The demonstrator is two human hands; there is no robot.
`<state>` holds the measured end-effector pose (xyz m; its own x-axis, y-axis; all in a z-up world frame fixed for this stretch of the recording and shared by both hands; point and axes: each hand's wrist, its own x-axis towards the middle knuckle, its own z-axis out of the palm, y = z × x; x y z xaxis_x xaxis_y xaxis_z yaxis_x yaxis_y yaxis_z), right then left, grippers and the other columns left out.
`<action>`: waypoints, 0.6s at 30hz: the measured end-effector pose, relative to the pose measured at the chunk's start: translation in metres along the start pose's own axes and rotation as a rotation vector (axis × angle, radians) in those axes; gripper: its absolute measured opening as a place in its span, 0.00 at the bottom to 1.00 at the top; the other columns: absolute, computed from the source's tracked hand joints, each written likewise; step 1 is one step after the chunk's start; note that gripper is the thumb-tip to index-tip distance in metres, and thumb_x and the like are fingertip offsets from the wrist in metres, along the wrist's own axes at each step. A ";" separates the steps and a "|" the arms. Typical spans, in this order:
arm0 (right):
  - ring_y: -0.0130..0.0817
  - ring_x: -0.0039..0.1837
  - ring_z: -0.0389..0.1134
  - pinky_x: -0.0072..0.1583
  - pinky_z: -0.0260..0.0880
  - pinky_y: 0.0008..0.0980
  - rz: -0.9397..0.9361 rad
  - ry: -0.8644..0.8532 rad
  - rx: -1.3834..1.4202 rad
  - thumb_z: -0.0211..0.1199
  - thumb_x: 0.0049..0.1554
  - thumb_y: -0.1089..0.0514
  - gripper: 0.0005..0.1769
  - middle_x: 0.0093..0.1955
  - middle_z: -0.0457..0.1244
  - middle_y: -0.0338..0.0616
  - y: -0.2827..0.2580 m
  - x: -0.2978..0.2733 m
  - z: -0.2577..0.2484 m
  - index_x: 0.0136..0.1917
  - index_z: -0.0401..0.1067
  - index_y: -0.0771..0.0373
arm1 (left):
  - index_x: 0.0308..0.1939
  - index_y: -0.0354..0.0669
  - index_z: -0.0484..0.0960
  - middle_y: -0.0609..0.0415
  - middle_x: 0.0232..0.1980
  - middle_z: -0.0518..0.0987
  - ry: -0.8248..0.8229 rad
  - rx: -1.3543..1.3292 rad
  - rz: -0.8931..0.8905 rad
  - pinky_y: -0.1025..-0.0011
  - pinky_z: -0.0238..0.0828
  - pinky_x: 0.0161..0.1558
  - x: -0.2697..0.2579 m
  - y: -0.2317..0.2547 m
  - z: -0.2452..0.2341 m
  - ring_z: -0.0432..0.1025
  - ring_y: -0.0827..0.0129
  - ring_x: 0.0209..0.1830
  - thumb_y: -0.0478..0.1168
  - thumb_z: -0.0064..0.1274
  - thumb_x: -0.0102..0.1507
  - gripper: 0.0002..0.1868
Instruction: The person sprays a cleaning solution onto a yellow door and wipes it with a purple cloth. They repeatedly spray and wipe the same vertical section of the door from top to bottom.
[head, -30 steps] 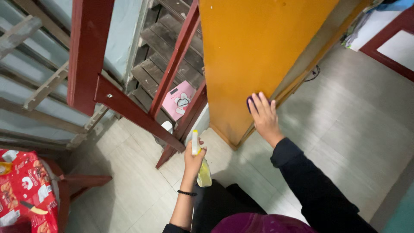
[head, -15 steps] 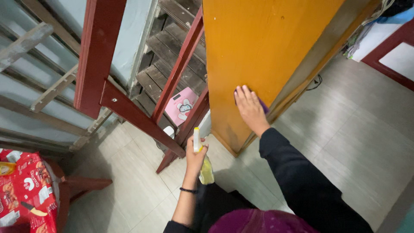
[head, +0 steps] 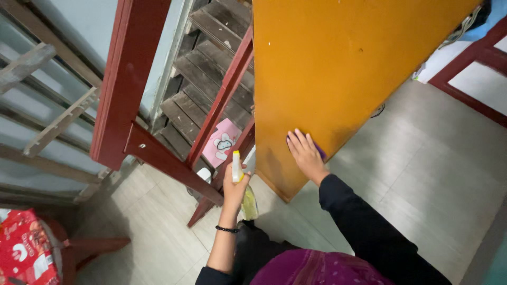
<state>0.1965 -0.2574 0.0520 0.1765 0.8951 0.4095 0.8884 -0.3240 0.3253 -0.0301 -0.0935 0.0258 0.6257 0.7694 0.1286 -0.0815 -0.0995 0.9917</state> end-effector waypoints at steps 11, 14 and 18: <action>0.47 0.81 0.49 0.77 0.48 0.46 -0.015 0.008 -0.017 0.51 0.58 0.59 0.30 0.79 0.52 0.49 -0.005 0.083 0.027 0.73 0.64 0.68 | 0.61 0.38 0.73 0.55 0.52 0.78 -0.046 -0.107 -0.011 0.72 0.69 0.55 0.056 -0.022 -0.016 0.72 0.72 0.54 0.30 0.58 0.60 0.24; 0.46 0.81 0.47 0.78 0.45 0.44 -0.051 -0.090 -0.037 0.50 0.57 0.59 0.31 0.79 0.52 0.49 -0.017 0.075 0.054 0.73 0.63 0.68 | 0.61 0.37 0.73 0.55 0.52 0.78 -0.076 -0.114 0.009 0.72 0.69 0.56 0.065 -0.025 -0.021 0.72 0.72 0.54 0.30 0.58 0.60 0.24; 0.44 0.82 0.46 0.79 0.44 0.44 -0.058 -0.156 0.030 0.49 0.56 0.60 0.31 0.79 0.51 0.48 -0.024 0.054 0.075 0.73 0.62 0.68 | 0.60 0.38 0.74 0.56 0.51 0.79 -0.094 -0.125 -0.030 0.72 0.71 0.55 0.077 -0.031 -0.030 0.73 0.73 0.53 0.31 0.58 0.61 0.23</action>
